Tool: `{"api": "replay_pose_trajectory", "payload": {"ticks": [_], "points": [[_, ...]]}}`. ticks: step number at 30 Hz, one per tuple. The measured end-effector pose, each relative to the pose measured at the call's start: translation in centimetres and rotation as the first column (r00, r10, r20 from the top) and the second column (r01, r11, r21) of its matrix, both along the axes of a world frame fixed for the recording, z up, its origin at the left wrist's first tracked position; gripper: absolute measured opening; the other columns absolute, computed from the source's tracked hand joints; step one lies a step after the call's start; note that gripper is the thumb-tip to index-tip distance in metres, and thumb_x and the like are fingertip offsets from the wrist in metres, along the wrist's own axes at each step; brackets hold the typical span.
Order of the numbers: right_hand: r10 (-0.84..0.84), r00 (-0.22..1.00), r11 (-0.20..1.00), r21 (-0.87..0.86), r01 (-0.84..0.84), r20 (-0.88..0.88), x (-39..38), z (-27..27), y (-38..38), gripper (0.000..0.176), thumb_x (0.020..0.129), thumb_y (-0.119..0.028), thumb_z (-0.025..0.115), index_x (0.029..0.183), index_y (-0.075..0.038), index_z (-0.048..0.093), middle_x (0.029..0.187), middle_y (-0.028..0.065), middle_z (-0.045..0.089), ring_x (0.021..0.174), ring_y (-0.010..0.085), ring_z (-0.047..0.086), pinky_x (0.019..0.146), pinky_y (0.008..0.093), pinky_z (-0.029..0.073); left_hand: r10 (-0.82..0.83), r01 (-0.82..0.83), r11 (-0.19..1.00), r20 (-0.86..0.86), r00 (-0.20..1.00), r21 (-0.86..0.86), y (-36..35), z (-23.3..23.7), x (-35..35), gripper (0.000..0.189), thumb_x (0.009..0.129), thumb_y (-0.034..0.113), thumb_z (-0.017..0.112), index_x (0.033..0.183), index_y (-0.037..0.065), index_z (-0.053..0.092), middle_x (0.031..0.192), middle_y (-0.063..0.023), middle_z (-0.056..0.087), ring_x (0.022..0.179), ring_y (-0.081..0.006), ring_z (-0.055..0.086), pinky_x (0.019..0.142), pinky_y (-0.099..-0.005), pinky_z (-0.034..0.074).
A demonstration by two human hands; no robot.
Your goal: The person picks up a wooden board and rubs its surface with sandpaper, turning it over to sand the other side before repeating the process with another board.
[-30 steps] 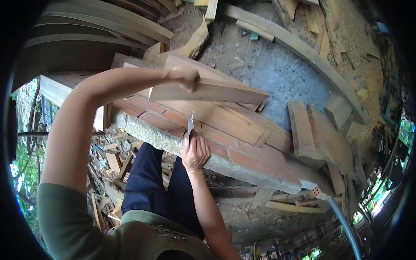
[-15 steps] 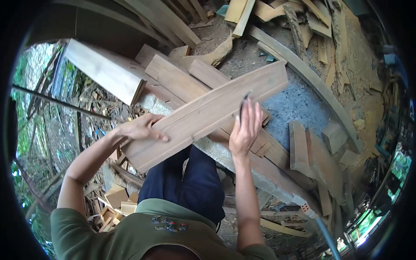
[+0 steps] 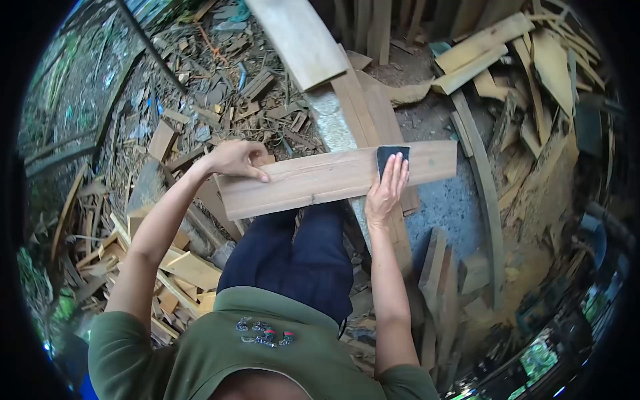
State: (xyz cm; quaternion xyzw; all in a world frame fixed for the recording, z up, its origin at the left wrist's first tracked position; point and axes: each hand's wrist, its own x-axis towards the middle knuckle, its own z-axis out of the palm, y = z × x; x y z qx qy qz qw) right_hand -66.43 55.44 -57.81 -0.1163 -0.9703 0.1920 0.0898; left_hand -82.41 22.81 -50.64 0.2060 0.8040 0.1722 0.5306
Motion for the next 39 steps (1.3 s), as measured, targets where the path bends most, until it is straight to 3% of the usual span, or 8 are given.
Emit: {"api": "replay_pose_trajectory", "payload": {"ticks": [3, 6, 11, 19, 25, 28, 34, 39], "points": [[-0.006, 1.0, 0.994, 0.113, 0.008, -0.017, -0.1, 0.0, -0.5, 0.06, 0.085, -0.007, 0.052, 0.142, 0.0, 0.037, 0.148, 0.0179, 0.035, 0.138, 0.0385, 0.03, 0.114, 0.0488, 0.022, 0.28, -0.256, 0.958, -0.231, 0.932, 0.129, -6.9, -1.3, 3.6, 0.071, 0.068, 0.056, 0.077, 0.12, 0.011, 0.057, 0.107, -0.0137, 0.066, 0.097, -0.0259, 0.065, 0.082, -0.0388, 0.052], [0.002, 1.0, 0.989, 0.145, -0.002, 0.004, -0.2, 0.2, -0.6, 0.054, 0.089, -0.009, 0.05, 0.141, -0.002, 0.039, 0.148, 0.0153, 0.037, 0.137, 0.0371, 0.032, 0.114, 0.0473, 0.024, 0.763, -0.801, 0.552, 0.246, 0.598, 0.234, -8.2, -3.2, 9.3, 0.07, 0.078, 0.046, 0.074, 0.133, 0.01, 0.048, 0.126, -0.0138, 0.057, 0.109, -0.0225, 0.059, 0.095, -0.0363, 0.046], [-0.05, 0.999, 0.997, 0.056, 0.05, 0.005, -0.4, 0.7, -1.3, 0.047, 0.091, -0.01, 0.051, 0.137, -0.003, 0.047, 0.144, 0.0151, 0.043, 0.135, 0.0368, 0.037, 0.112, 0.046, 0.029, 0.734, -0.971, -0.154, 0.679, 0.013, 0.185, -3.9, -4.8, 12.8, 0.046, 0.087, 0.033, 0.068, 0.121, 0.005, 0.059, 0.111, -0.0059, 0.062, 0.102, -0.0145, 0.058, 0.092, -0.0318, 0.045], [0.654, 0.756, 0.756, -0.029, -0.654, 0.006, 1.2, 3.0, -14.5, 0.042, 0.087, -0.003, 0.048, 0.129, 0.0, 0.053, 0.134, 0.0156, 0.054, 0.129, 0.0316, 0.046, 0.111, 0.0454, 0.032, 0.783, -0.976, -0.217, 0.597, -0.175, -0.002, -3.8, -7.5, 13.0, 0.042, 0.086, 0.047, 0.067, 0.101, 0.008, 0.064, 0.101, -0.0041, 0.064, 0.092, -0.012, 0.059, 0.085, -0.0282, 0.046], [-0.231, 0.965, 0.96, 0.133, 0.246, -0.121, 0.4, -0.1, 6.4, 0.034, 0.097, -0.006, 0.042, 0.129, 0.003, 0.052, 0.13, 0.021, 0.055, 0.127, 0.0348, 0.047, 0.109, 0.0397, 0.036, 0.823, -0.981, -0.18, 0.557, -0.114, 0.065, -4.0, -9.6, 13.5, 0.05, 0.085, 0.051, 0.066, 0.102, 0.004, 0.065, 0.101, -0.0058, 0.064, 0.092, -0.0128, 0.059, 0.086, -0.0276, 0.045], [-0.152, 0.979, 0.982, 0.094, 0.165, -0.134, 0.3, -0.2, 1.1, 0.034, 0.097, -0.006, 0.043, 0.128, 0.004, 0.052, 0.129, 0.0229, 0.054, 0.127, 0.0361, 0.047, 0.109, 0.0411, 0.036, 0.814, -0.981, -0.188, 0.565, -0.134, 0.038, -3.7, -7.8, 13.1, 0.053, 0.084, 0.052, 0.066, 0.104, 0.003, 0.064, 0.102, -0.008, 0.065, 0.094, -0.0148, 0.06, 0.088, -0.0295, 0.046], [0.629, 0.777, 0.777, 0.024, -0.629, -0.006, 2.1, 2.1, -10.8, 0.041, 0.087, 0.0, 0.048, 0.127, 0.0, 0.055, 0.135, 0.0166, 0.052, 0.129, 0.0315, 0.047, 0.11, 0.0445, 0.035, 0.81, -0.981, -0.195, 0.564, -0.159, 0.003, -3.7, -8.2, 12.8, 0.06, 0.082, 0.051, 0.068, 0.114, 0.001, 0.059, 0.112, -0.0111, 0.062, 0.101, -0.0189, 0.06, 0.091, -0.0325, 0.046], [0.038, 0.988, 0.986, 0.165, -0.013, -0.147, -1.2, -0.3, 5.4, 0.037, 0.093, 0.0, 0.041, 0.129, 0.005, 0.051, 0.134, 0.0216, 0.051, 0.129, 0.0356, 0.045, 0.111, 0.0429, 0.034, 0.834, -0.979, -0.201, 0.53, -0.152, 0.034, -3.7, -8.2, 13.2, 0.058, 0.084, 0.051, 0.065, 0.114, 0.002, 0.059, 0.112, -0.0101, 0.062, 0.101, -0.0168, 0.059, 0.091, -0.0307, 0.044]]}}
